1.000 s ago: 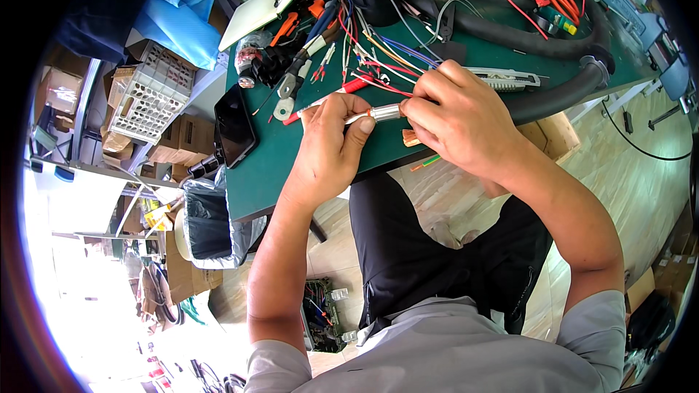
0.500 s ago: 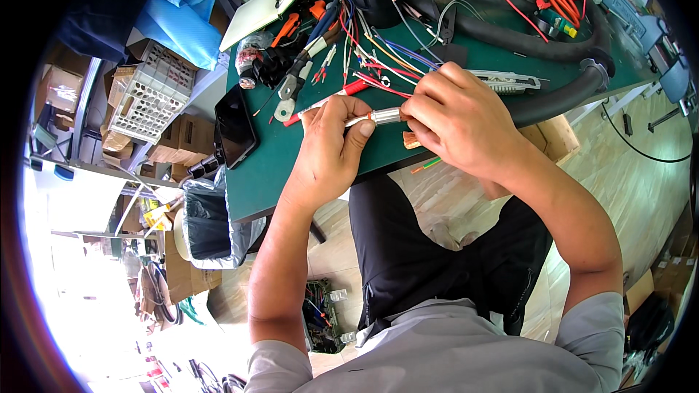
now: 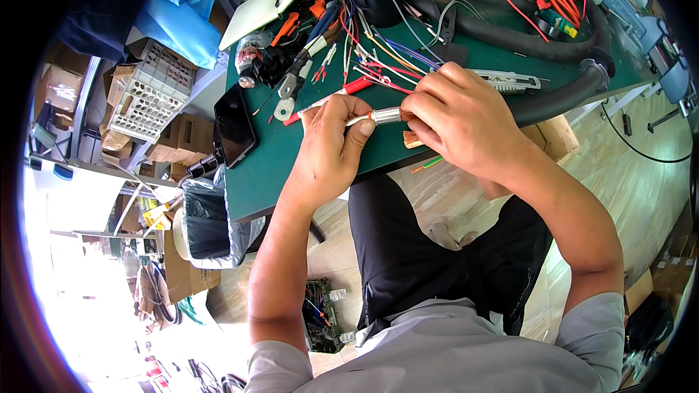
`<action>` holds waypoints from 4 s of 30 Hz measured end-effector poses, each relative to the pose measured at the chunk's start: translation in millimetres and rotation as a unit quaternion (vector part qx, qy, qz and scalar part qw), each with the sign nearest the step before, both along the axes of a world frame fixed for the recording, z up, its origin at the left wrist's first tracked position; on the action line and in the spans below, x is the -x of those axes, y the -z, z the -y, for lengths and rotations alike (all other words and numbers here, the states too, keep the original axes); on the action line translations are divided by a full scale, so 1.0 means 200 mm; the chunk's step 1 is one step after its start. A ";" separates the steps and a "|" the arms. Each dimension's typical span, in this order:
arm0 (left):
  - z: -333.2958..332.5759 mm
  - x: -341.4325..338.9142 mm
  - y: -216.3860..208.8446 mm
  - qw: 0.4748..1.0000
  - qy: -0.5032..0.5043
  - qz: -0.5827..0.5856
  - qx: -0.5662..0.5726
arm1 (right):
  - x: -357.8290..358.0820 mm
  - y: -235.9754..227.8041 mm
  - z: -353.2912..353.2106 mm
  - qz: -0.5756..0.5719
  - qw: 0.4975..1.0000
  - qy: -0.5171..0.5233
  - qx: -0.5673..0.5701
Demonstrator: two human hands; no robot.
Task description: The person slides copper connectors onto colored wires and fits a silver sleeve onto the end of a large cable by hand.
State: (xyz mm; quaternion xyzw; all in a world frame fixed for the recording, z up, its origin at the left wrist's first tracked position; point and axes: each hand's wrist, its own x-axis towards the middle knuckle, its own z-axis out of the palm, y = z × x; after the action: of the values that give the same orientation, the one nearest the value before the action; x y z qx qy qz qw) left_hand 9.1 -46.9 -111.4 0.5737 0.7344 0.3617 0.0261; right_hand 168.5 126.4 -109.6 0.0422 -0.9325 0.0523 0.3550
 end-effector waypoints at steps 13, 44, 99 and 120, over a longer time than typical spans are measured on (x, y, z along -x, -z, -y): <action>0.00 0.00 0.00 1.000 0.006 0.001 -0.010 | -0.01 0.00 0.00 -0.016 0.998 0.002 -0.053; 0.01 -0.01 -0.01 0.999 -0.013 0.009 0.044 | 0.00 0.01 0.00 -0.030 1.000 0.006 0.006; 0.14 -0.43 -0.06 0.791 0.159 0.556 -0.197 | -0.24 -0.11 0.23 -0.057 0.989 -0.066 0.124; 0.15 -0.39 0.08 0.787 -0.048 0.545 -0.285 | 0.01 -0.24 0.00 0.165 0.985 0.029 -0.037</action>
State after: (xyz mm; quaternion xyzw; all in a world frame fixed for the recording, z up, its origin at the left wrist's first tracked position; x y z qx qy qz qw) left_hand 87.5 -76.9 -127.8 0.2264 0.4883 0.8078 0.2404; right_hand 167.1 126.5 -60.9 0.0195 -0.9804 0.0137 0.1957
